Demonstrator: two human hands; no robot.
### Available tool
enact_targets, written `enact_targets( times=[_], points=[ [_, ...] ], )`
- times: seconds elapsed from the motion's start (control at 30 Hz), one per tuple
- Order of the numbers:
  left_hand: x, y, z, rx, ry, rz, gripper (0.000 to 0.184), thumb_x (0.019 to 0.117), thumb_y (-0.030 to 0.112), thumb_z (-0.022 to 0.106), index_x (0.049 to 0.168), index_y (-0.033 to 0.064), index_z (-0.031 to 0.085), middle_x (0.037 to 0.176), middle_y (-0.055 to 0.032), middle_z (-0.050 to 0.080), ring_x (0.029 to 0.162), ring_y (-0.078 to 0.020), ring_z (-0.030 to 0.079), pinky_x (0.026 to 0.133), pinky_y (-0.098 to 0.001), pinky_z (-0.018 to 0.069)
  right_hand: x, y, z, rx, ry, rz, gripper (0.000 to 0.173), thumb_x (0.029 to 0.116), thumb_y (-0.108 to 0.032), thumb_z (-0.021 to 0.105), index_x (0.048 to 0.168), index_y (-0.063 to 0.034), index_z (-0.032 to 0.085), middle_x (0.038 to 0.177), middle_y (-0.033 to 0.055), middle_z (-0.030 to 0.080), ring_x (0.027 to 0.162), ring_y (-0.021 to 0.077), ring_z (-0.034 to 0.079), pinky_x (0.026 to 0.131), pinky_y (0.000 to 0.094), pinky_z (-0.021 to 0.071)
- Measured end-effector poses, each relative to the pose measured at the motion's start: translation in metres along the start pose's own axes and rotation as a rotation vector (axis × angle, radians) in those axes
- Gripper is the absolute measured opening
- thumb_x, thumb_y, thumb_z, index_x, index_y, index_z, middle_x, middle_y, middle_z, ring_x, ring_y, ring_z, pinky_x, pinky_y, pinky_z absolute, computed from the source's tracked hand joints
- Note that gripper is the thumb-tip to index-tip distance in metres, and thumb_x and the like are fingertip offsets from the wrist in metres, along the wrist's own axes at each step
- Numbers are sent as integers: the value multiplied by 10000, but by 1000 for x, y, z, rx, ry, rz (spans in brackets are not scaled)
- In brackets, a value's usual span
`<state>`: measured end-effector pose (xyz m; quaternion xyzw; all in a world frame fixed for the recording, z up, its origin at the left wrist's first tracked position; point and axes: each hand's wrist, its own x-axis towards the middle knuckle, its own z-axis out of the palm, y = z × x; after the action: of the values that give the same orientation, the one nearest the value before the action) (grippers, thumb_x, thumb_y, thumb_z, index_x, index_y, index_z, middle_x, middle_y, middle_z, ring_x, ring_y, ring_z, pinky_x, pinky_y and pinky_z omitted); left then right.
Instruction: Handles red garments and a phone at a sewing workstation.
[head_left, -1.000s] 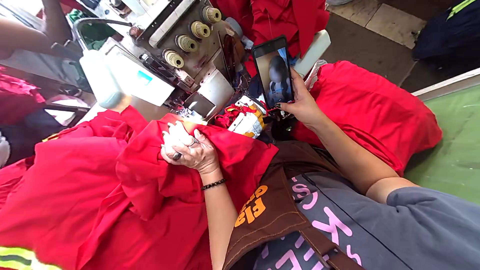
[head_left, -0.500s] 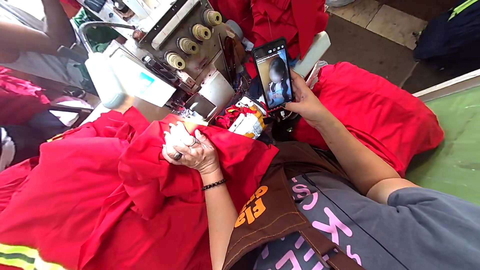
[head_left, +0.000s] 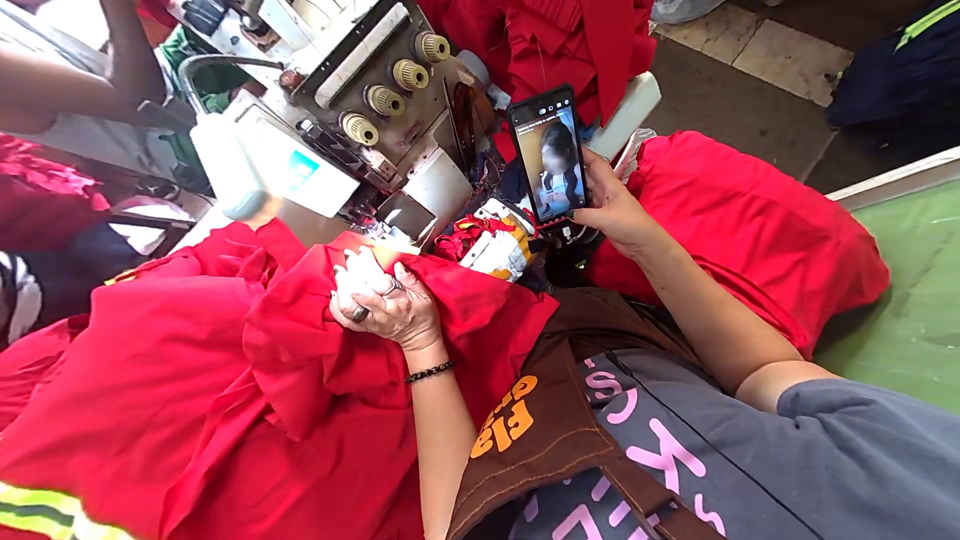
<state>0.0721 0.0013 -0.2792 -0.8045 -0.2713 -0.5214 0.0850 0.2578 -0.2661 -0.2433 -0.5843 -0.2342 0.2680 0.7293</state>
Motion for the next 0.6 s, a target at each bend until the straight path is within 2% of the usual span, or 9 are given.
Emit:
enact_targets(
  times=[0.23,0.43,0.6],
  points=[
    [0,0,1,1,-7,-17,419,1059,395,480,1296,90,644,1372,-123,631,1384,-287,475,1184,-433,233,1,3,-2,-11,-8,-8,941,807,122,632,1601,-56,159,1535,141,466,1342,195,548,1097,359,493],
    [0,0,1,12,-5,1,418,1067,384,466,1321,101,640,1381,-113,629,1385,-279,473,1181,-440,230,1,4,-2,3,-12,-15,929,815,119,632,1600,-58,166,1528,134,474,1337,190,552,1096,355,495],
    [0,1,0,25,2,6,430,1066,383,471,1338,99,644,1371,-142,628,1367,-308,483,1168,-449,249,1,4,-3,-5,-7,-18,924,821,114,632,1602,-59,169,1523,137,478,1333,192,555,1094,358,496]
  ],
)
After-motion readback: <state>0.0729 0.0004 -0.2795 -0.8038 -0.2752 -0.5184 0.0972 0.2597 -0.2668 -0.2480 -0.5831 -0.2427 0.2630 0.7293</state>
